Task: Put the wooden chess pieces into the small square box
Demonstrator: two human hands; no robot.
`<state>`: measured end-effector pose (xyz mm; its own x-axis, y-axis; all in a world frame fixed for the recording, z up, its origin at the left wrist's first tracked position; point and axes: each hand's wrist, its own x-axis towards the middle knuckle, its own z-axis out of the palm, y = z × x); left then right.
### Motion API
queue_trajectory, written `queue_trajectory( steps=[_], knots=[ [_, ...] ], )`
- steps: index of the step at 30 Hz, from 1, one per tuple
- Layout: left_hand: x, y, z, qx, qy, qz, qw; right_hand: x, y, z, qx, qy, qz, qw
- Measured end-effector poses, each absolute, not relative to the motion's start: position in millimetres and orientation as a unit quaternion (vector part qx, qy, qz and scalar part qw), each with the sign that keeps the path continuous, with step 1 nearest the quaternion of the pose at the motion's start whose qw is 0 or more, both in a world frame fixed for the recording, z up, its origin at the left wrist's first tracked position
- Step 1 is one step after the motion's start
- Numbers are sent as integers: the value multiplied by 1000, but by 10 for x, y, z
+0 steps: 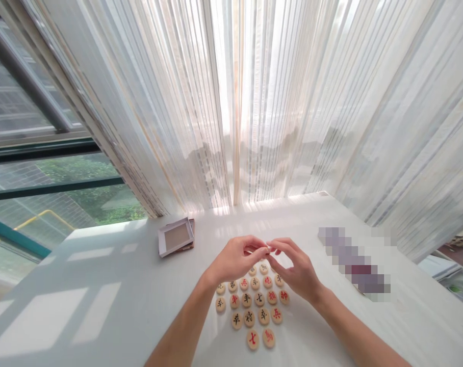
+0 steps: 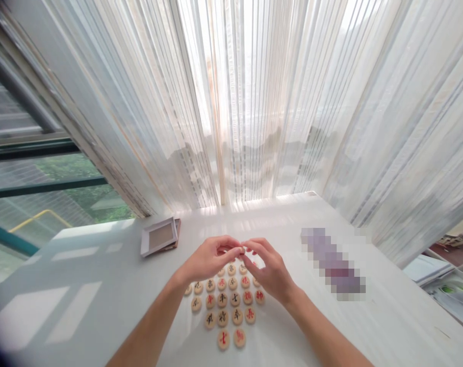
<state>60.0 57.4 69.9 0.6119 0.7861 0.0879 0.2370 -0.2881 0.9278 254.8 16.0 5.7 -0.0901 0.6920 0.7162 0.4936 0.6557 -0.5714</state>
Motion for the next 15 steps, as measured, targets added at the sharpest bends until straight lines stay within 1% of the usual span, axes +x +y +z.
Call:
queue_trajectory(
  steps=[6, 11, 15],
  knots=[
    [626, 594, 643, 721, 341, 301, 523, 2479, 151, 42, -406, -727, 99, 546],
    [627, 610, 621, 697, 323, 301, 565, 2487, 138, 22, -468, -693, 147, 529],
    [616, 620, 610, 707, 325, 296, 554, 2513, 133, 48, -481, -688, 175, 514]
  ],
)
